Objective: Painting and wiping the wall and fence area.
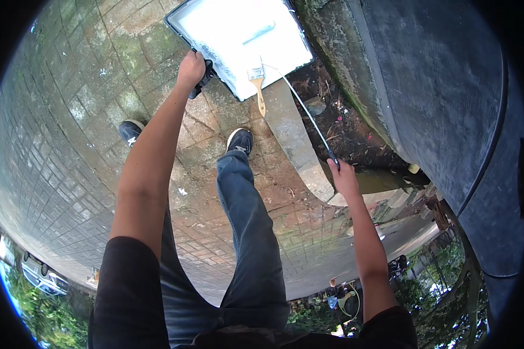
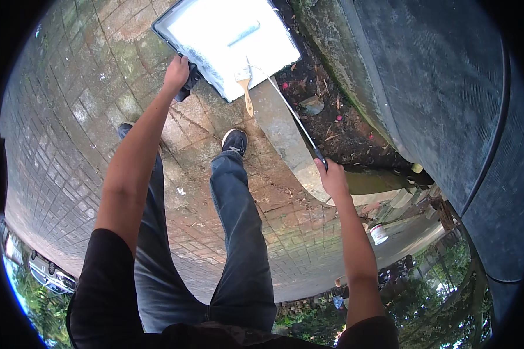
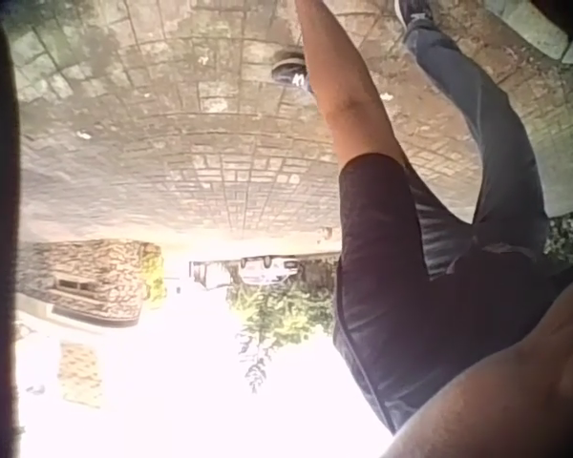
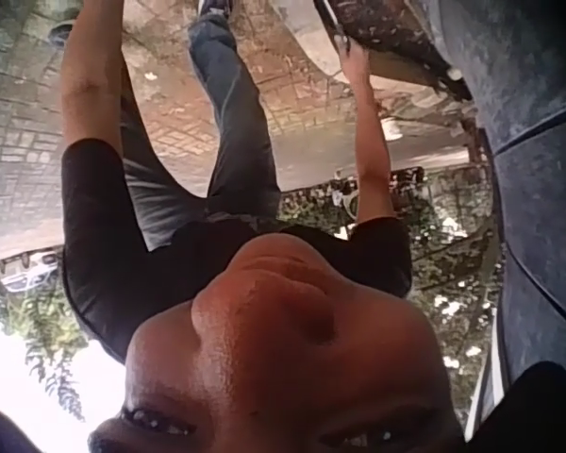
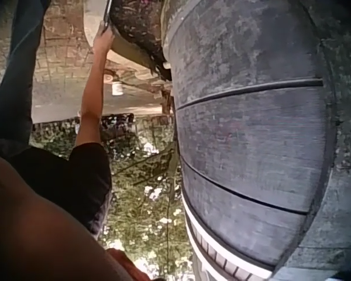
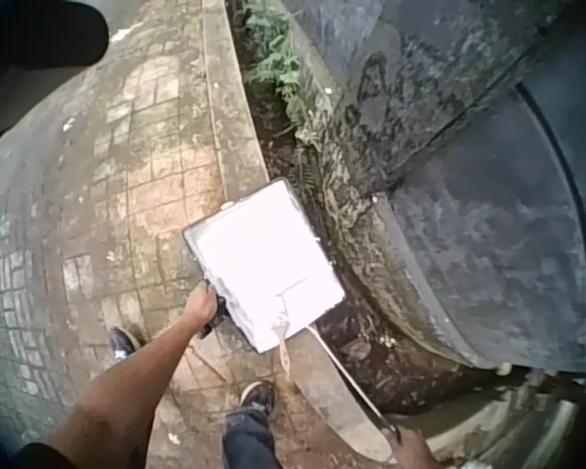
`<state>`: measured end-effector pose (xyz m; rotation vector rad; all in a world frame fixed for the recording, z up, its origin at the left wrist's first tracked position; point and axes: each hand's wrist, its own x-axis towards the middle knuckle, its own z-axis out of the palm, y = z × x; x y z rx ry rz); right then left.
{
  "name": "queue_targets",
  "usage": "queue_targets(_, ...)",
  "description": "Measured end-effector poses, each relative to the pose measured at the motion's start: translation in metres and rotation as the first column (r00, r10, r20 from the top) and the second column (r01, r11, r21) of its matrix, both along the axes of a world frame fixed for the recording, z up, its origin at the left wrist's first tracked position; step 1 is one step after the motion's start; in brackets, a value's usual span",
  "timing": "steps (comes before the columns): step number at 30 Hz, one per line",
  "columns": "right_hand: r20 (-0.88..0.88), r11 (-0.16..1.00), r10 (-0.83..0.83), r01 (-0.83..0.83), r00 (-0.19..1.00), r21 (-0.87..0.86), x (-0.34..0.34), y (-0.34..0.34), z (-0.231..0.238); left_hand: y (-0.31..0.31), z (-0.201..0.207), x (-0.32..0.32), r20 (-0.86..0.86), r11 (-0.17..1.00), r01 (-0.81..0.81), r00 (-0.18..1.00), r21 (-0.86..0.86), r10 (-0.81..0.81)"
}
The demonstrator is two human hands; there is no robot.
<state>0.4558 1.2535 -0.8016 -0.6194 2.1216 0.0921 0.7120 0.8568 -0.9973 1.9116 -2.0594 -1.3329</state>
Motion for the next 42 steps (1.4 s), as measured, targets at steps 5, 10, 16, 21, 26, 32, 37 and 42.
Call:
queue_targets(5, 0.064, 0.999, 0.027, -0.025, 0.998, -0.033, 0.002, -0.07, -0.009, 0.0, 0.002, -0.001, -0.014, 1.0, 0.001, 1.0, -0.004, -0.001)
queue_targets(10, 0.13, 1.0, 0.0, -0.004, 0.992, 0.029, 0.01, -0.046, -0.008, -0.003, 0.003, -0.006, -0.004, 1.0, 0.004, 1.0, -0.001, -0.004)
queue_targets(16, 0.104, 0.986, -0.053, 0.036, 0.993, 0.162, 0.022, 0.013, 0.021, -0.007, 0.007, -0.003, 0.007, 0.999, 0.032, 0.999, 0.006, -0.032)
queue_targets(21, 0.11, 0.987, -0.059, 0.042, 0.992, 0.153, 0.032, 0.007, 0.002, -0.005, 0.009, -0.008, 0.041, 0.999, 0.047, 0.998, 0.015, -0.047)
queue_targets(26, 0.105, 0.998, -0.064, 0.063, 0.992, 0.01, 0.041, -0.081, -0.022, -0.022, 0.007, -0.009, -0.036, 0.998, 0.065, 0.997, 0.011, -0.065)
queue_targets(32, 0.055, 0.998, -0.002, 0.006, 0.998, -0.062, 0.031, -0.136, -0.011, -0.017, 0.009, -0.012, -0.003, 0.998, 0.056, 0.998, -0.009, -0.056)
queue_targets(37, 0.008, 0.992, -0.003, 0.004, 1.0, -0.124, 0.035, -0.132, -0.008, -0.017, 0.013, -0.017, 0.02, 0.999, 0.026, 0.999, 0.02, -0.026)
queue_targets(42, -0.041, 0.993, -0.017, 0.012, 0.999, -0.117, 0.042, -0.131, -0.017, -0.019, 0.011, -0.017, -0.018, 1.0, 0.01, 1.0, -0.011, -0.01)
